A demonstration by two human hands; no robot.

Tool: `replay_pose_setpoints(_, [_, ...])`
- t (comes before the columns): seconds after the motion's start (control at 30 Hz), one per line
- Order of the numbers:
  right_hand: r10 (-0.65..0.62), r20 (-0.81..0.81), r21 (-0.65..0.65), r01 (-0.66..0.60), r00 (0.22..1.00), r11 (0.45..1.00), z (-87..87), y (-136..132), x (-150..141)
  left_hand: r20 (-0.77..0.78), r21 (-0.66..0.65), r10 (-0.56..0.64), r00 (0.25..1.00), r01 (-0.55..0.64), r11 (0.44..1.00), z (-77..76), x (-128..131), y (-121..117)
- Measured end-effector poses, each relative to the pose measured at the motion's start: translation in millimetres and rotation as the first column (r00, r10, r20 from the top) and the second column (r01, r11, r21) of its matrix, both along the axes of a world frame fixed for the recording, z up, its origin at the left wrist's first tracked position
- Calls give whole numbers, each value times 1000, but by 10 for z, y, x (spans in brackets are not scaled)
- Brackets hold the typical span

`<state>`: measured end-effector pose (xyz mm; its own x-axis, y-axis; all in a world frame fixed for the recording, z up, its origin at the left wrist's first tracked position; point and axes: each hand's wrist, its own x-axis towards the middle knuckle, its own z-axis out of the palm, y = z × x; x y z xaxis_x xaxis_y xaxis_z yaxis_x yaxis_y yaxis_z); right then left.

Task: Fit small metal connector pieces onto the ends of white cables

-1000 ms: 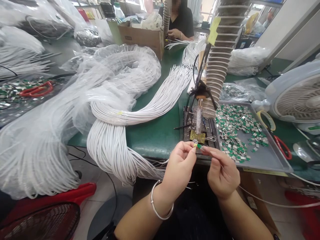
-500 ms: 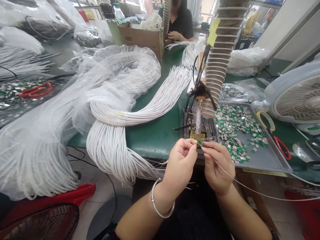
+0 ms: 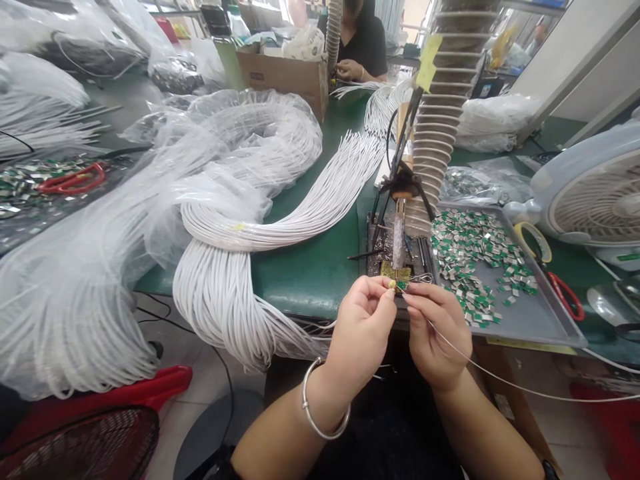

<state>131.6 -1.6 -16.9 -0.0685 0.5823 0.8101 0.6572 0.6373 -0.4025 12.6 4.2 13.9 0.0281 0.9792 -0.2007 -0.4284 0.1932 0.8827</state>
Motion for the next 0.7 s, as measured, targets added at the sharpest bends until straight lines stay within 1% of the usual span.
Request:
replay_pose_setpoints(0.27, [8, -6, -4, -8, 1000, 1000, 8, -6, 1, -15, 0, 2, 1000, -2, 1000, -9, -3, -9])
replay_pose_setpoints(0.47, [23, -6, -14, -23, 1000, 1000, -13, -21, 12, -12, -3, -6, 1000, 6, 1000, -54, 1, -5])
replay_pose_setpoints(0.7, [36, -26, -26, -37, 999, 999, -57, -27, 19, -80, -2, -35, 996, 35, 999, -121, -16, -12])
